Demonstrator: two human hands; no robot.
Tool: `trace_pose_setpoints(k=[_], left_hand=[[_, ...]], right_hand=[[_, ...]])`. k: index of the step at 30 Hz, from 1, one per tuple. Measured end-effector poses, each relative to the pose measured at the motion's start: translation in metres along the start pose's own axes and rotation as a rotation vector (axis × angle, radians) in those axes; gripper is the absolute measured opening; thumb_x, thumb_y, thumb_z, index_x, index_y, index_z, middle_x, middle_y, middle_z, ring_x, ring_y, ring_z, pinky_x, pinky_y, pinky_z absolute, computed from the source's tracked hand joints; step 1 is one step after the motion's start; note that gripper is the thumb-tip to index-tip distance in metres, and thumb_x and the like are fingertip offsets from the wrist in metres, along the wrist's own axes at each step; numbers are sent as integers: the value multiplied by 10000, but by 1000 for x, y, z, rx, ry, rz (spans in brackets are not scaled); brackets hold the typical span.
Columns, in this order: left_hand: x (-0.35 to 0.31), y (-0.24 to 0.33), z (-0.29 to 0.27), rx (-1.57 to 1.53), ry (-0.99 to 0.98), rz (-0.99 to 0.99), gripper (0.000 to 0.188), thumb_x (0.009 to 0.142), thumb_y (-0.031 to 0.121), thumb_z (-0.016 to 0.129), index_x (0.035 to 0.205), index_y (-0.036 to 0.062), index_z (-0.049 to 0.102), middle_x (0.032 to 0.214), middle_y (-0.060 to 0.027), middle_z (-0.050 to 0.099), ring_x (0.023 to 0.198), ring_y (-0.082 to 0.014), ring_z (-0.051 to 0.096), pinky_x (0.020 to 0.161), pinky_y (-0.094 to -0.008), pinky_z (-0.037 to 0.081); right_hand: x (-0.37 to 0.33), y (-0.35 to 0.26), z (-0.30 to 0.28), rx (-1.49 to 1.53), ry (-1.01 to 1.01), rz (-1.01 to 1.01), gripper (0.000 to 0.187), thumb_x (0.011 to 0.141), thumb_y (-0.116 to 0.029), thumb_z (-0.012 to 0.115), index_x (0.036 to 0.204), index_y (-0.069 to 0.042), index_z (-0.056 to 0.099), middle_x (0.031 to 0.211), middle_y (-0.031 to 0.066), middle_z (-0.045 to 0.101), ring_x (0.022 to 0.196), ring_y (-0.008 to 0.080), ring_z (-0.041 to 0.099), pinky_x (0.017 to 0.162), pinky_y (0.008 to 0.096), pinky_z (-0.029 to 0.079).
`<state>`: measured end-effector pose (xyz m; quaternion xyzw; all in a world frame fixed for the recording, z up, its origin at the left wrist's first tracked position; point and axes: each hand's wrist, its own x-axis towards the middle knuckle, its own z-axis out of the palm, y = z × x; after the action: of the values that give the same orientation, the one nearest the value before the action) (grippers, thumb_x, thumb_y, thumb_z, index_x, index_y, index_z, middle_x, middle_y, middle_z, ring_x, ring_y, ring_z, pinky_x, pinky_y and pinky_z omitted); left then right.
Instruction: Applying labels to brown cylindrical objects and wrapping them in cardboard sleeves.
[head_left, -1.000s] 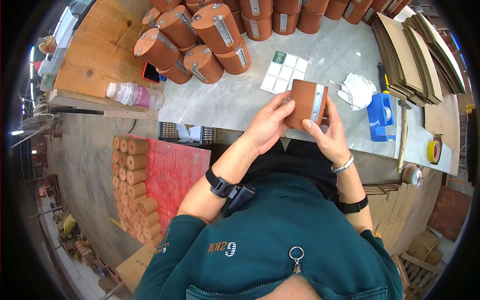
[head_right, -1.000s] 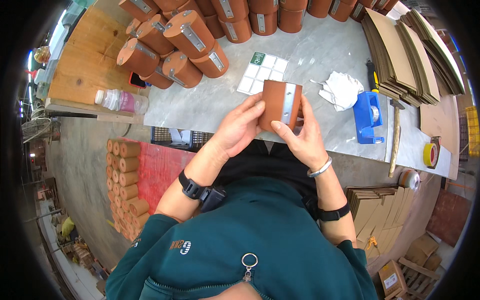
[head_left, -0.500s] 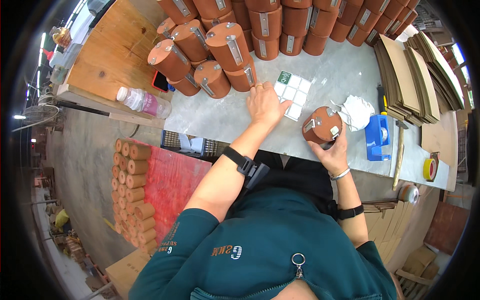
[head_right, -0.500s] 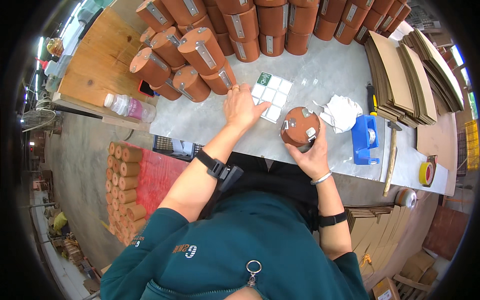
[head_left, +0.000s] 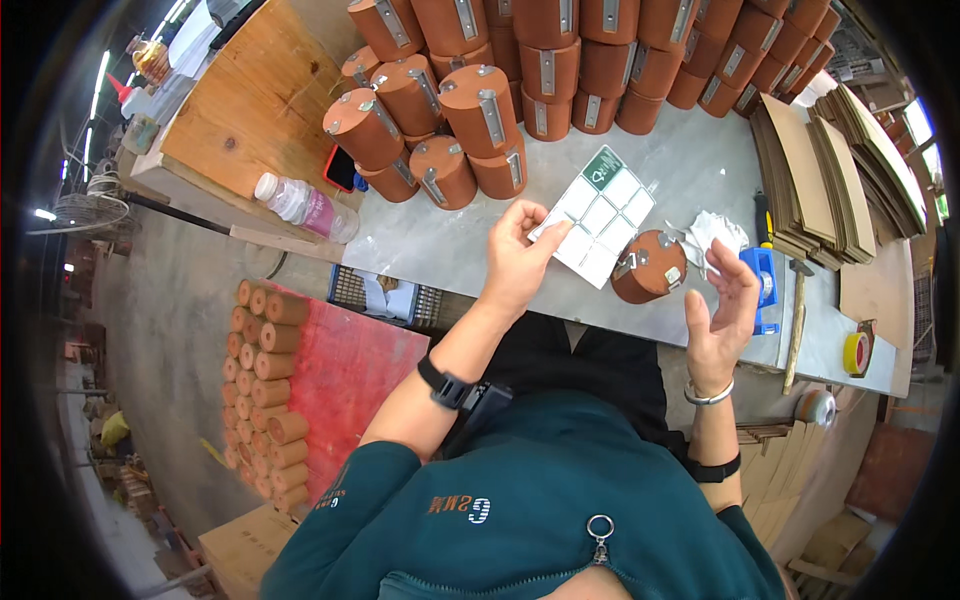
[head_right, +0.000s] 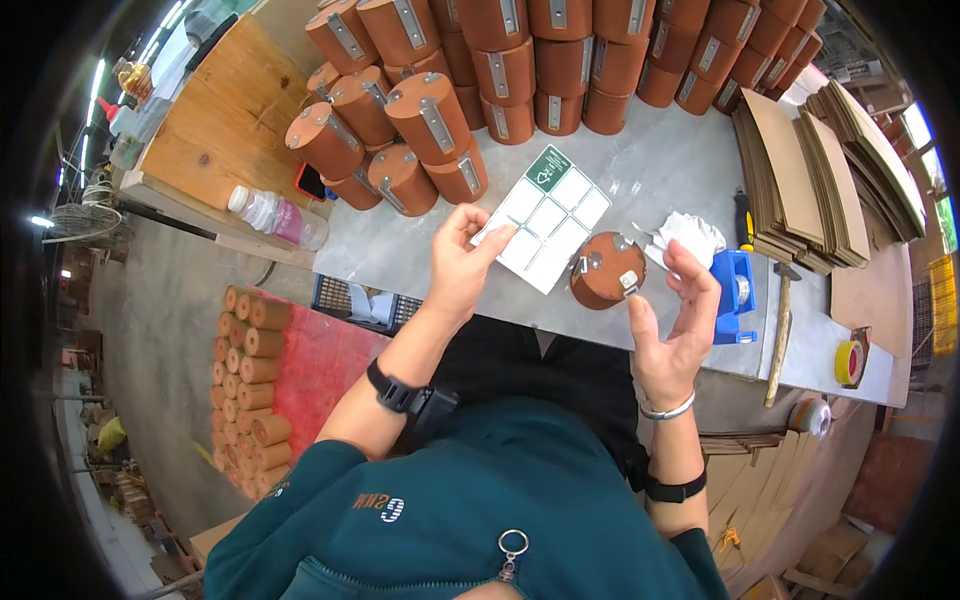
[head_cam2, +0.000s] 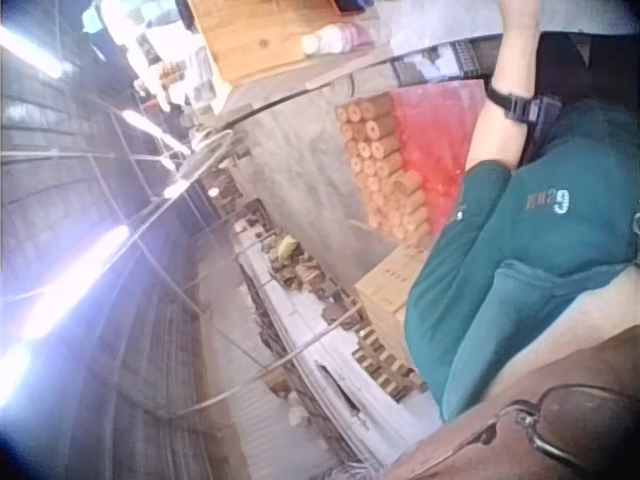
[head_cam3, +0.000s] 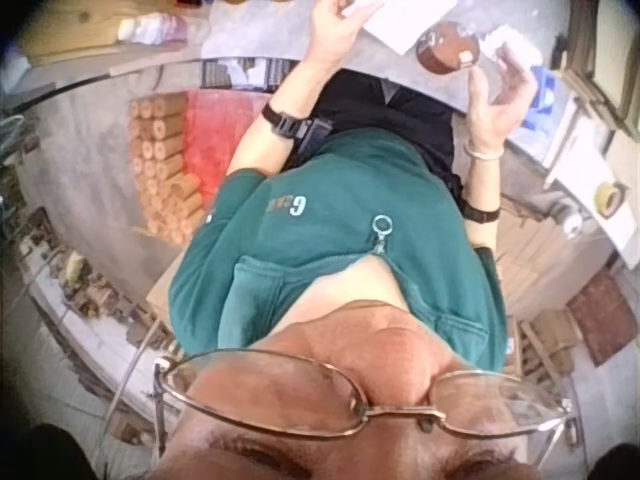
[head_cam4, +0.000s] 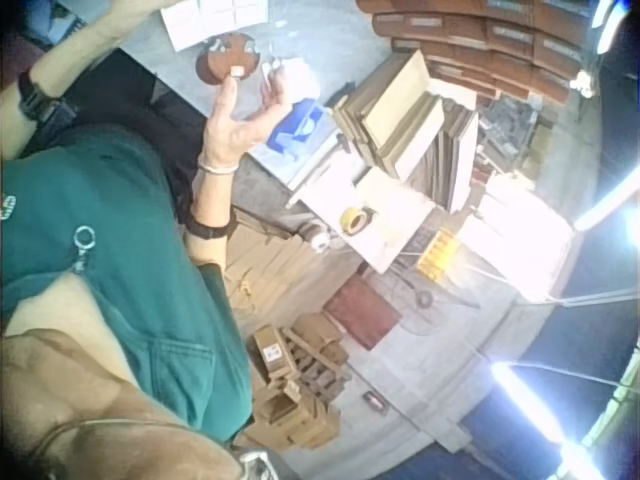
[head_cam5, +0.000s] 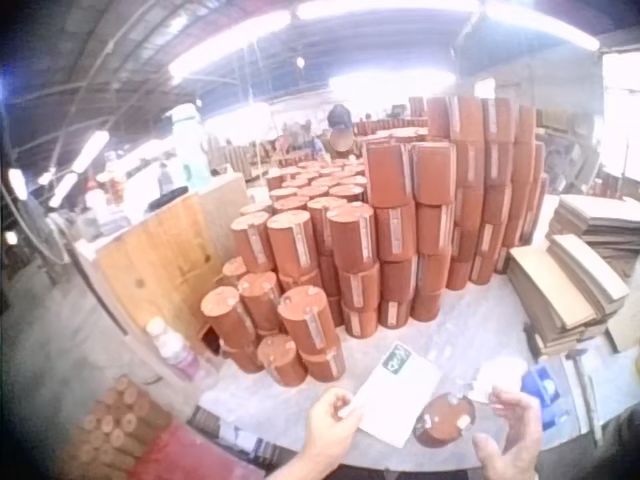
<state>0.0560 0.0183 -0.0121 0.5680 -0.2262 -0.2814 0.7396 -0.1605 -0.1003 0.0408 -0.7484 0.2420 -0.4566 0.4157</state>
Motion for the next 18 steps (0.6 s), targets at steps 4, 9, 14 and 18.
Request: trace_pose_setpoints(k=[4, 9, 14, 18], left_hand=[[-18, 21, 2, -412, 23, -29, 137, 933, 17, 665, 966, 54, 537, 939, -18, 626, 866, -71, 597, 777, -245, 497], [-48, 30, -5, -384, -223, -154, 142, 946, 36, 658, 1035, 54, 549, 1039, -38, 652, 961, -91, 605, 878, -273, 492], [-51, 58, -4, -348, -214, -275, 178, 963, 85, 648, 1112, 10, 586, 1007, -44, 671, 946, -86, 623, 866, -260, 516], [-45, 55, -5, -236, -292, -267, 149, 957, 72, 640, 1083, -6, 634, 962, -50, 693, 879, -91, 663, 809, -254, 562]], right_hand=[[7, -16, 31, 172, -94, 80, 433, 862, -76, 735, 1214, -19, 489, 1342, 177, 555, 1194, 220, 565, 964, 337, 458], [4, -25, 62, 481, -81, 236, 260, 937, 69, 609, 1062, -34, 405, 854, 3, 525, 720, 13, 521, 615, 171, 418], [-9, -21, 54, 366, -191, 270, 257, 919, 43, 647, 1038, -33, 433, 785, -17, 533, 675, 17, 520, 585, 182, 415], [-15, -25, 46, 96, -250, 205, 259, 876, 0, 713, 1021, -24, 501, 747, 2, 573, 634, 43, 553, 572, 203, 437]])
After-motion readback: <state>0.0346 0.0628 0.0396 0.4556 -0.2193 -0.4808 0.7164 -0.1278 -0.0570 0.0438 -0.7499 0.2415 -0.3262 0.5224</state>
